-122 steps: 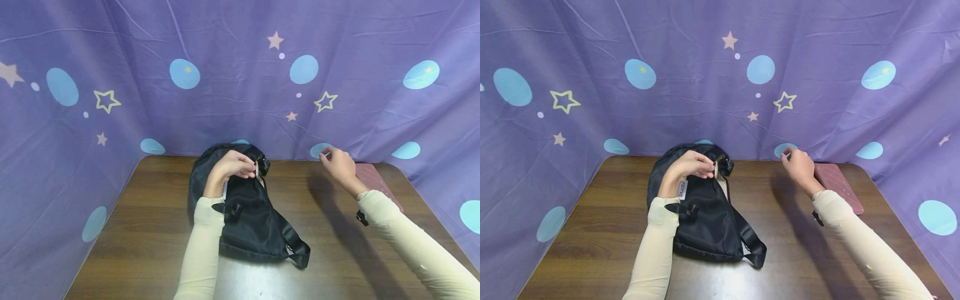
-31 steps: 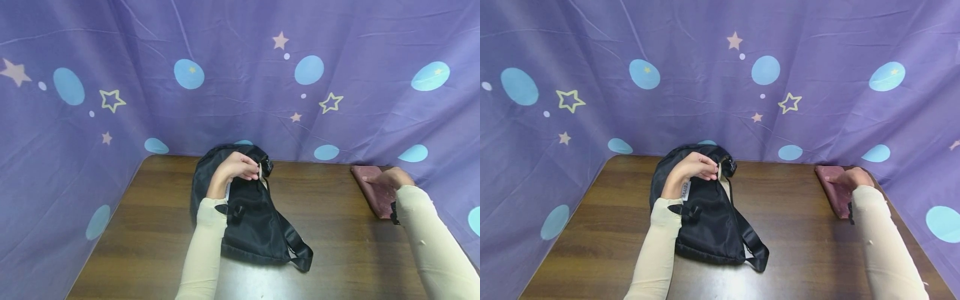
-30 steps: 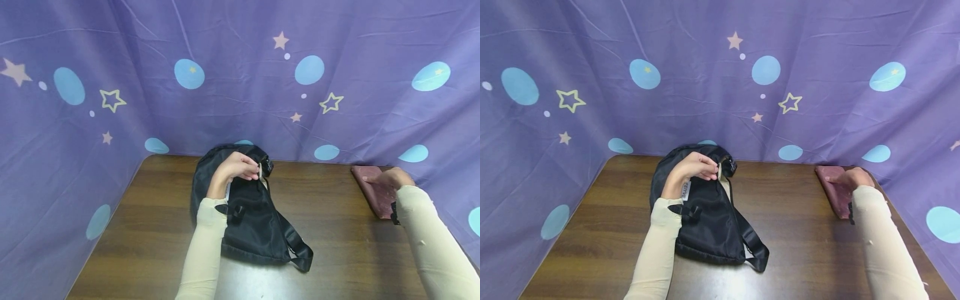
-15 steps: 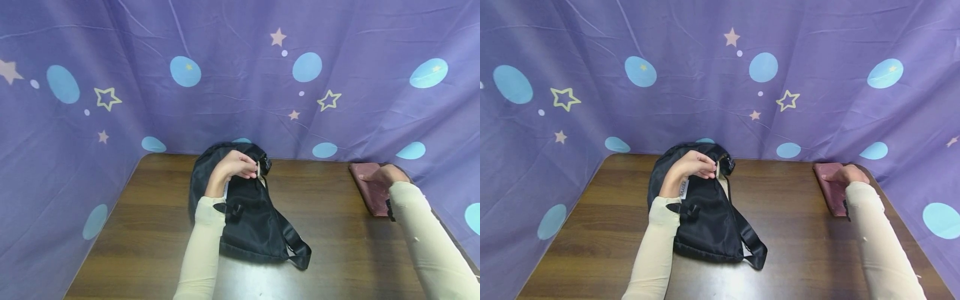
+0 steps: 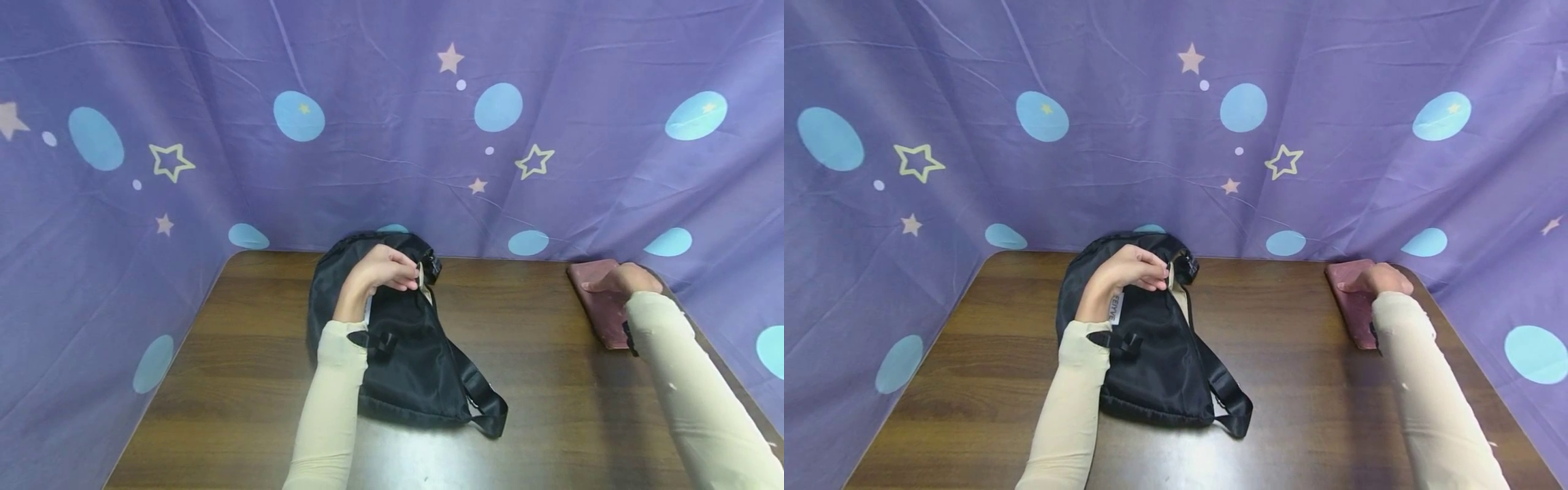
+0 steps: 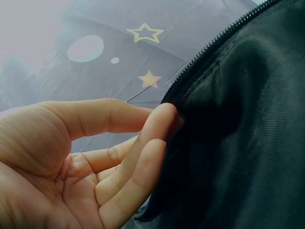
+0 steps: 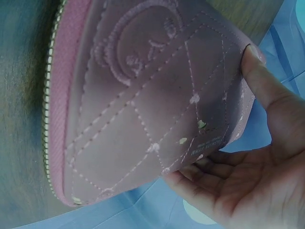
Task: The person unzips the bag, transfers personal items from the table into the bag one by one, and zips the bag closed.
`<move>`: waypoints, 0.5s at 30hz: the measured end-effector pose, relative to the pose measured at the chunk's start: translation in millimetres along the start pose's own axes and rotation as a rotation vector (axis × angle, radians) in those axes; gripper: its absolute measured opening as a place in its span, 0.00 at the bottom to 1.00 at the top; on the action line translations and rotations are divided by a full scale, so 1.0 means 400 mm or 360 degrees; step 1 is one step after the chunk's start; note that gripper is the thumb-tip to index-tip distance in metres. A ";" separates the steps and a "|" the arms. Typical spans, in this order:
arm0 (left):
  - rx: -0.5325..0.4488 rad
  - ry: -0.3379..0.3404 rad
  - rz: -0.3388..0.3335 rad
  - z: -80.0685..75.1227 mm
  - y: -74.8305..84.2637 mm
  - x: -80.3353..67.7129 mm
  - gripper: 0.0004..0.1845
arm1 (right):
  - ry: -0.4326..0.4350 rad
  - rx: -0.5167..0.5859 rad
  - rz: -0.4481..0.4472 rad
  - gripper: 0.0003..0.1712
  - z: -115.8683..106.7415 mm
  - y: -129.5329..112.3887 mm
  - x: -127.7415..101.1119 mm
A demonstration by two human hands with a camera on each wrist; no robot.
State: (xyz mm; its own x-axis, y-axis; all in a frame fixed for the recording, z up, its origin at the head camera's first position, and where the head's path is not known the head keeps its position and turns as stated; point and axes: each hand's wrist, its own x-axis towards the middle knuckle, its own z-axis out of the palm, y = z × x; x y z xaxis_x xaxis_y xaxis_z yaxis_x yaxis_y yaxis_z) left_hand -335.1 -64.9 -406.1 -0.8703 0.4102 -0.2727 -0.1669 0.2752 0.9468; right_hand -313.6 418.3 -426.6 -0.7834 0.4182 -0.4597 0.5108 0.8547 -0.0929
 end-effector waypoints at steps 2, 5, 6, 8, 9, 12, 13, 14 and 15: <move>-0.0008 0.0005 -0.0006 0.001 0.000 -0.001 0.14 | 0.0006 0.0007 -0.0005 0.65 0.002 -0.003 0.001; -0.0021 0.0012 -0.0018 0.001 0.001 -0.002 0.14 | 0.0036 0.0018 -0.0024 0.64 0.006 -0.004 0.001; -0.0025 0.0015 -0.0023 0.001 0.002 -0.002 0.14 | 0.0047 0.0020 -0.0022 0.64 0.007 -0.004 0.000; -0.0034 0.0018 -0.0036 0.001 0.002 -0.002 0.14 | 0.0056 0.0016 -0.0015 0.64 0.009 -0.006 -0.003; -0.0038 0.0015 -0.0041 0.002 0.001 -0.002 0.14 | 0.0057 0.0019 -0.0010 0.63 0.009 -0.006 -0.003; -0.0048 0.0009 -0.0056 0.003 0.000 -0.003 0.14 | 0.0044 0.0007 0.0030 0.64 0.011 -0.010 -0.006; -0.0047 0.0008 -0.0055 0.003 0.000 -0.005 0.14 | 0.0041 0.0004 0.0046 0.64 0.011 -0.011 -0.007; -0.0045 0.0008 -0.0051 0.004 0.001 -0.006 0.14 | 0.0040 0.0004 0.0057 0.64 0.012 -0.013 -0.008; -0.0047 0.0011 -0.0047 0.004 0.002 -0.006 0.13 | 0.0039 -0.0005 0.0072 0.65 0.012 -0.015 -0.008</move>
State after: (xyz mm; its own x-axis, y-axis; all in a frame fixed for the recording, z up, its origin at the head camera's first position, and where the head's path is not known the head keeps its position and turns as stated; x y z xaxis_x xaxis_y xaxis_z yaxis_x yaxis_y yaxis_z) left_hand -332.3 -64.4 -405.1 -0.8681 0.3960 -0.2994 -0.2059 0.2615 0.9430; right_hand -312.4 410.4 -429.0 -0.7681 0.4637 -0.4415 0.5447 0.8357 -0.0700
